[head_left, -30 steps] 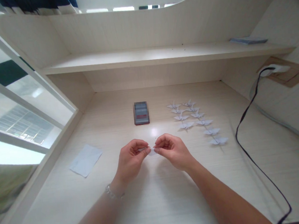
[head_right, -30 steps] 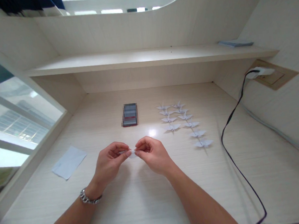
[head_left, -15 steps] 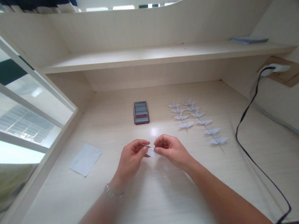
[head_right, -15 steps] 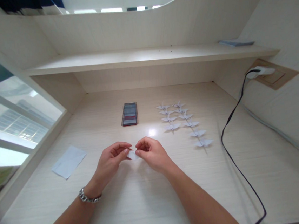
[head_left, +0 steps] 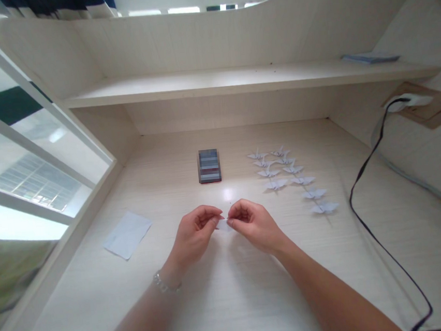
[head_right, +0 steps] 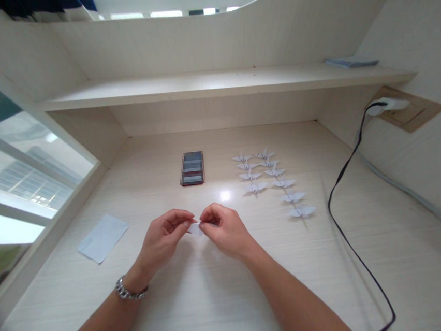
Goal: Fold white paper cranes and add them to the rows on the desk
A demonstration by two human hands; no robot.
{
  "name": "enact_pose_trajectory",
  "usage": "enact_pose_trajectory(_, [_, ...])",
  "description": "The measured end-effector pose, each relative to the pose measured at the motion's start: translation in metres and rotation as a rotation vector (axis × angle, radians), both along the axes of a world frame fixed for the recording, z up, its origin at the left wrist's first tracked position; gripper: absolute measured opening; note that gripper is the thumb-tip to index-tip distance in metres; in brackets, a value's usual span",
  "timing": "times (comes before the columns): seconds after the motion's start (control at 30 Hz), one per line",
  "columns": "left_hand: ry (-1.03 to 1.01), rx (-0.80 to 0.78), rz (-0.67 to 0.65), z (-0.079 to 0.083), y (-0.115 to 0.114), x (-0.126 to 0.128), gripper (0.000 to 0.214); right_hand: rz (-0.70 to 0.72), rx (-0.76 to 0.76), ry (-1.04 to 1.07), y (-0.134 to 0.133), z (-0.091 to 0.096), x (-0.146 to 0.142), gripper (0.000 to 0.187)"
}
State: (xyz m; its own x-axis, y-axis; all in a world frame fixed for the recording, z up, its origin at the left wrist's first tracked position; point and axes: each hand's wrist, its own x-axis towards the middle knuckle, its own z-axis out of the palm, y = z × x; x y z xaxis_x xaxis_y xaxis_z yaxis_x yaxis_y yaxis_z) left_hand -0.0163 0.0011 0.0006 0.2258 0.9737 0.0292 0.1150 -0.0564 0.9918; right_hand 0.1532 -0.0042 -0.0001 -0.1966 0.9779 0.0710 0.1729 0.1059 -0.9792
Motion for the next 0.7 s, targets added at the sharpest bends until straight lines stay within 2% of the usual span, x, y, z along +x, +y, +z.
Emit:
enact_pose_trajectory(0.17, [0.13, 0.065, -0.072, 0.0022, -0.0043, -0.0012, 0.014, 0.039, 0.033, -0.045, -0.0014, 0.0026, -0.0007, 0.005])
enact_pose_trajectory(0.33, [0.223, 0.106, -0.137, 0.0044, -0.0045, -0.0049, 0.011, 0.061, -0.034, -0.027, -0.0019, 0.003, -0.0004, 0.009])
enact_pose_trajectory(0.47, [0.175, 0.084, -0.156, 0.0038, -0.0024, -0.0082, 0.016, 0.076, -0.091, 0.007, -0.0006, 0.0026, 0.0006, 0.01])
enact_pose_trajectory(0.7, [0.107, 0.042, -0.188, 0.0023, -0.0022, -0.0077, 0.019, 0.073, -0.071, 0.002, 0.0008, 0.0014, 0.001, 0.009])
